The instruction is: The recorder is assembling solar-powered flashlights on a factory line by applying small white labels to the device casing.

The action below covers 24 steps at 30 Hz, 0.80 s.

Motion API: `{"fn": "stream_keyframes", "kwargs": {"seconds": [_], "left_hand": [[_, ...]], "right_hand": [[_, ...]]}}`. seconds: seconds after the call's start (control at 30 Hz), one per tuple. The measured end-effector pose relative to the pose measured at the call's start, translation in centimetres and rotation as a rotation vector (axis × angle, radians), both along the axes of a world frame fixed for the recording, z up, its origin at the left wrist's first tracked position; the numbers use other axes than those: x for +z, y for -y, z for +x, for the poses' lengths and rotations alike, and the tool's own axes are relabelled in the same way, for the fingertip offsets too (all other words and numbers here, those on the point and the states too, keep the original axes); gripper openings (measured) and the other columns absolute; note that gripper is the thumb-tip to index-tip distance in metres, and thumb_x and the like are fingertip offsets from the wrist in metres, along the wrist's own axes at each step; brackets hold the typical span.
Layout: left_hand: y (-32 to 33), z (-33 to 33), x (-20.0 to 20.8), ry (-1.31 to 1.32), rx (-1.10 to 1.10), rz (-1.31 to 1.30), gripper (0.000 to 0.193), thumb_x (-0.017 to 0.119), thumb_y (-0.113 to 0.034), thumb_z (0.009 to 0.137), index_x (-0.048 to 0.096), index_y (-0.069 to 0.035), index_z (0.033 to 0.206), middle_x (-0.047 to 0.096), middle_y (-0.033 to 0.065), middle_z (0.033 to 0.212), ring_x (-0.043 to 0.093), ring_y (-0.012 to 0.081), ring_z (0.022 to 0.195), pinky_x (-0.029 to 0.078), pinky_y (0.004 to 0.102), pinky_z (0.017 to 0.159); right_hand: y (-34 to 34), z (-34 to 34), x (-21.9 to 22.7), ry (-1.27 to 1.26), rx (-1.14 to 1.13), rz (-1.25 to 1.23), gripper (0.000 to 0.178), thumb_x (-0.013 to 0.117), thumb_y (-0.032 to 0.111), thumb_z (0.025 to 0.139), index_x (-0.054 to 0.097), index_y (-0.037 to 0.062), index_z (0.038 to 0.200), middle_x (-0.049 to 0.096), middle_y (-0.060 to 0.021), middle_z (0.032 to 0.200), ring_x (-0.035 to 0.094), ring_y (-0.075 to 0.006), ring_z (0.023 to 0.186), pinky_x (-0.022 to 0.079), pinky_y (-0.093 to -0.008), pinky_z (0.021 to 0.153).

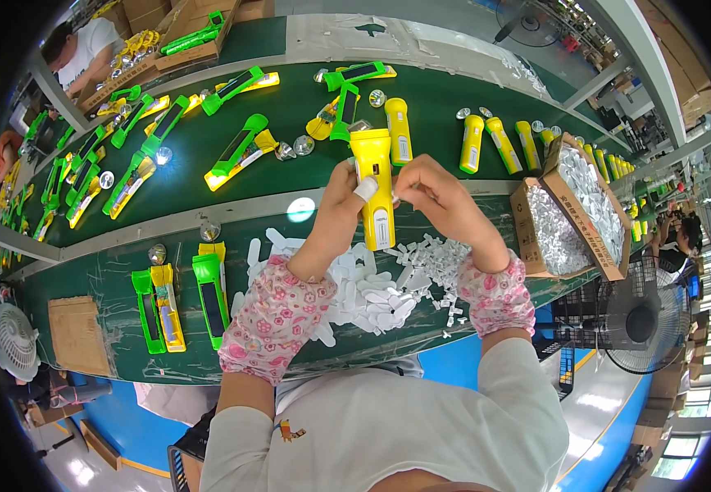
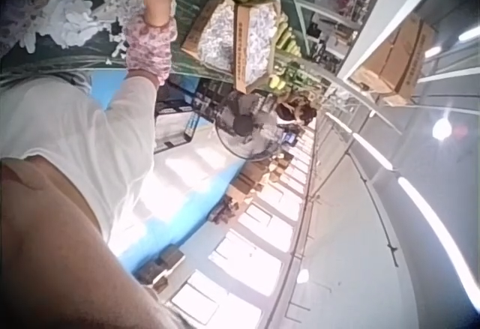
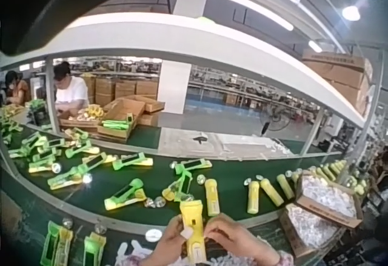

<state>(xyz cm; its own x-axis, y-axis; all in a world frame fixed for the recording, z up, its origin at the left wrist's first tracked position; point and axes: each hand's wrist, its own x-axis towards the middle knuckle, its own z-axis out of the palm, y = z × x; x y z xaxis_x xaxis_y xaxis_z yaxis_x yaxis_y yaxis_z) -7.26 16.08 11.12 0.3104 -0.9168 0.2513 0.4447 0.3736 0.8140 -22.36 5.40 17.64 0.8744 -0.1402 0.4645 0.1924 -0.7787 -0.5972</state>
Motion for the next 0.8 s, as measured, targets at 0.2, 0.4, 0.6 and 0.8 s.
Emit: {"fn": "stream_keyframes", "kwargs": {"seconds": [0.2,0.4,0.6,0.8], "left_hand": [[0.3,-0.5,-1.3,0.133,0.061,-0.01,0.039,0.047,-0.015,0.097,0.028,0.001,0.128,0.048,0.0121,0.115,0.055,0.0148,0.099,0.048,0.0289,0.083],[0.5,-1.1,-1.2,0.345,0.172,0.011,0.032,0.04,-0.024,0.101,0.034,-0.003,0.125,0.05,0.0119,0.112,0.059,0.0156,0.095,0.052,0.029,0.077],[0.6,0.6,-1.2,0.213,0.198,0.106,0.029,0.041,-0.021,0.1,0.036,-0.001,0.121,0.058,0.0121,0.101,0.063,0.0161,0.078,0.055,0.0302,0.066],[-0.2,7.6,0.2,0.002,0.345,0.136,0.03,0.04,-0.022,0.099,0.044,0.0,0.119,0.06,0.0125,0.101,0.062,0.0191,0.082,0.054,0.035,0.072]], "right_hand": [[-0.9,2.6,-1.5,0.243,-0.265,-0.069,0.006,0.06,-0.002,0.088,0.058,0.0008,0.093,0.054,-0.0078,0.089,0.057,-0.0178,0.075,0.047,-0.029,0.061],[-1.0,3.2,-3.1,0.298,-0.375,0.109,0.024,0.066,0.0,0.085,0.048,0.0038,0.101,0.046,-0.0061,0.089,0.051,-0.0123,0.066,0.045,-0.0261,0.058],[0.8,6.3,-3.3,0.198,-0.187,0.42,0.034,0.067,0.0,0.085,0.044,0.0079,0.109,0.043,-0.0014,0.091,0.047,-0.0067,0.072,0.044,-0.0206,0.063],[13.9,14.9,-4.8,-0.048,-0.311,-0.711,0.062,0.064,-0.002,0.074,0.047,0.0138,0.132,0.048,-0.0104,0.136,0.04,-0.0293,0.131,0.039,-0.044,0.101]]}}
